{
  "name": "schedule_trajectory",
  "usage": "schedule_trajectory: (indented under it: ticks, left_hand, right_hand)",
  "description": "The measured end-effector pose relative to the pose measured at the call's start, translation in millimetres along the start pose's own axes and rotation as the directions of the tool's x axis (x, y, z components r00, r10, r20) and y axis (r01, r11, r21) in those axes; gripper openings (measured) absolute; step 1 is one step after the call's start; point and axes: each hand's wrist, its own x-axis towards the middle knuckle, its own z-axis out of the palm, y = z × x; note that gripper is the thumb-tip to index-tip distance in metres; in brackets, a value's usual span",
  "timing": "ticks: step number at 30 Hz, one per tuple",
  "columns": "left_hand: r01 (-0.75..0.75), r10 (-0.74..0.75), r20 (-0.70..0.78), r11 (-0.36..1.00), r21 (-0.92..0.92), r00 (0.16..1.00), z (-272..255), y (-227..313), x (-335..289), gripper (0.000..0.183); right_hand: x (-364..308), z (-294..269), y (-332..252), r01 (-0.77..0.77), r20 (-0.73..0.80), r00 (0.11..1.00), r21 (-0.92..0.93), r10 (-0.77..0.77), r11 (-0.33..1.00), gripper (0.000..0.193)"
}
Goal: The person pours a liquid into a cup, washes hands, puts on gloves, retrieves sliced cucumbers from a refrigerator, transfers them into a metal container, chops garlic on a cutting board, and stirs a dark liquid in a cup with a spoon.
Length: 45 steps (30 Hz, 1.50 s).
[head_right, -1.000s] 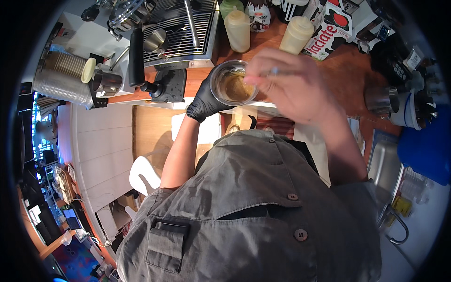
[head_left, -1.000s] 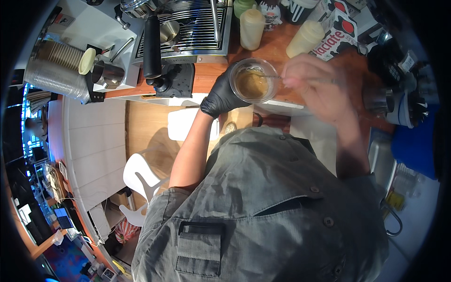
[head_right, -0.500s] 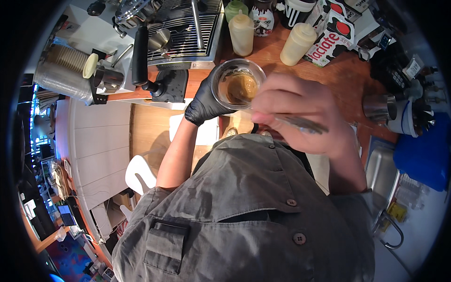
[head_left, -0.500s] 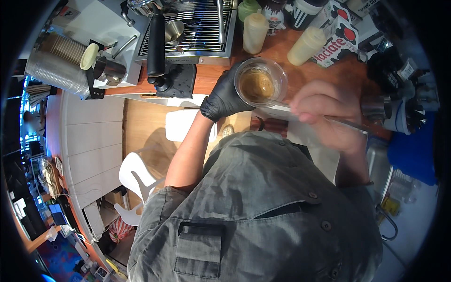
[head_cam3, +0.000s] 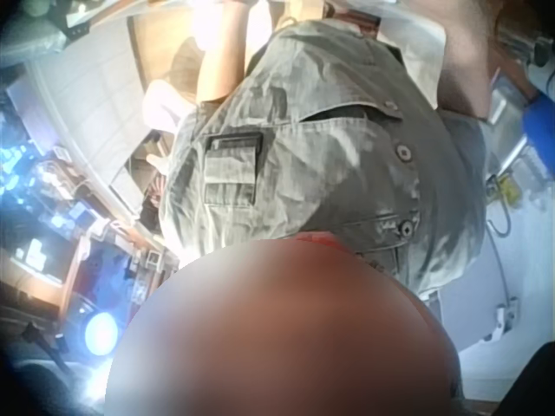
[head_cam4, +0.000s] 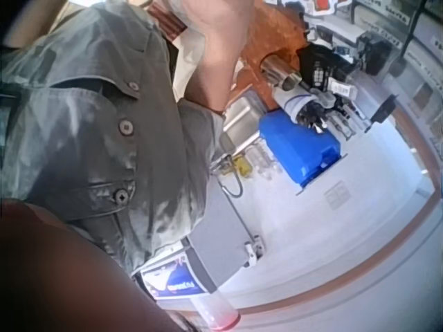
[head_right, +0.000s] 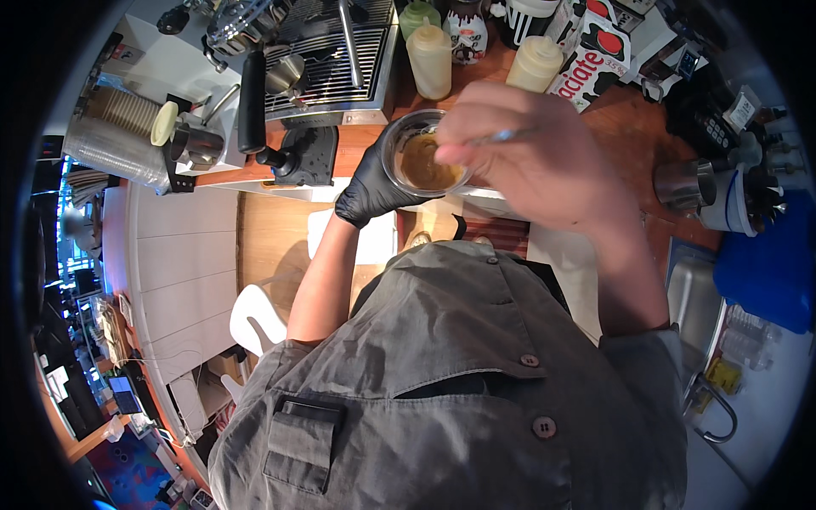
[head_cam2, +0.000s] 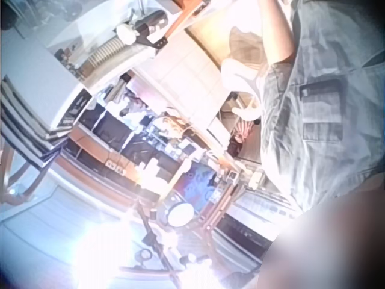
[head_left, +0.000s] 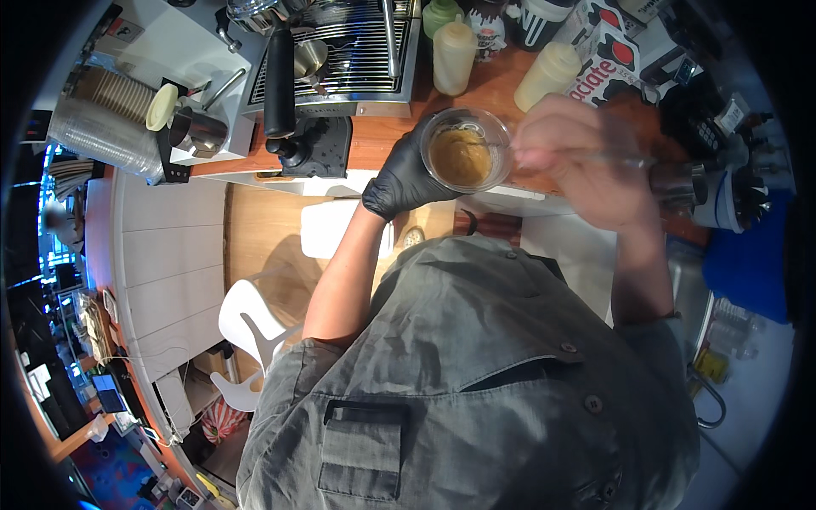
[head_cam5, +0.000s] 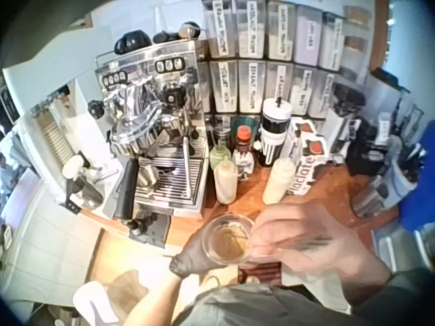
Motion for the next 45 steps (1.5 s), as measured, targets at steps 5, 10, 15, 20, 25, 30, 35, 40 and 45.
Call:
schedule_trajectory:
  ticks: [5, 10, 15, 20, 25, 30, 35, 40, 45]
  left_hand:
    - [0.044, -0.045, 0.017, 0.999, 0.008, 0.999, 1.8, -0.8, -1.7, 0.101]
    - [0.042, -0.043, -0.003, 0.999, -0.031, 0.999, 4.8, -2.6, -1.0, 0.100]
    - [0.039, -0.038, 0.025, 0.999, -0.028, 0.999, 6.7, -4.0, -0.5, 0.101]
    - [0.050, -0.050, 0.014, 0.998, -0.039, 0.999, 7.9, -3.9, -0.6, 0.103]
    - [0.047, -0.046, 0.033, 0.998, -0.030, 0.998, 9.4, -2.3, 0.4, 0.102]
    - [0.060, -0.059, 0.026, 0.997, -0.040, 0.998, 10.3, -0.9, -1.0, 0.100]
    - [0.045, -0.044, 0.014, 0.999, -0.018, 0.999, 9.8, -6.0, -1.1, 0.100]
    - [0.072, -0.072, -0.007, 0.997, -0.003, 0.997, 11.7, -18.2, 0.9, 0.105]
    - [0.091, -0.091, -0.038, 0.996, 0.000, 0.995, 20.1, -33.5, 8.8, 0.107]
  right_hand:
    - [0.4, -0.1, -0.9, 0.043, 0.018, 0.999, -0.045, -0.042, 0.998, 0.012]
    - [1.2, 1.9, -1.2, -0.050, 0.071, 0.996, 0.035, 0.048, 0.998, 0.011]
    - [-1.6, -1.5, 1.6, -0.089, 0.021, 0.996, -0.087, 0.091, 0.992, 0.016]
    - [-2.1, -1.6, -1.7, -0.105, 0.079, 0.991, 0.009, 0.104, 0.994, 0.019]
    - [3.9, 1.5, -4.8, -0.048, -0.035, 0.998, -0.080, 0.046, 0.996, 0.014]
    - [0.6, 0.1, -0.6, -0.152, 0.059, 0.986, -0.055, 0.156, 0.987, 0.022]
    - [-5.3, 4.5, 3.8, -0.169, 0.092, 0.981, -0.038, 0.172, 0.985, 0.022]
    - [-6.1, 4.6, 15.8, -0.150, -0.030, 0.988, -0.093, 0.148, 0.984, 0.019]
    - [-11.6, 19.7, 34.4, -0.277, -0.101, 0.958, -0.079, 0.269, 0.958, 0.017]
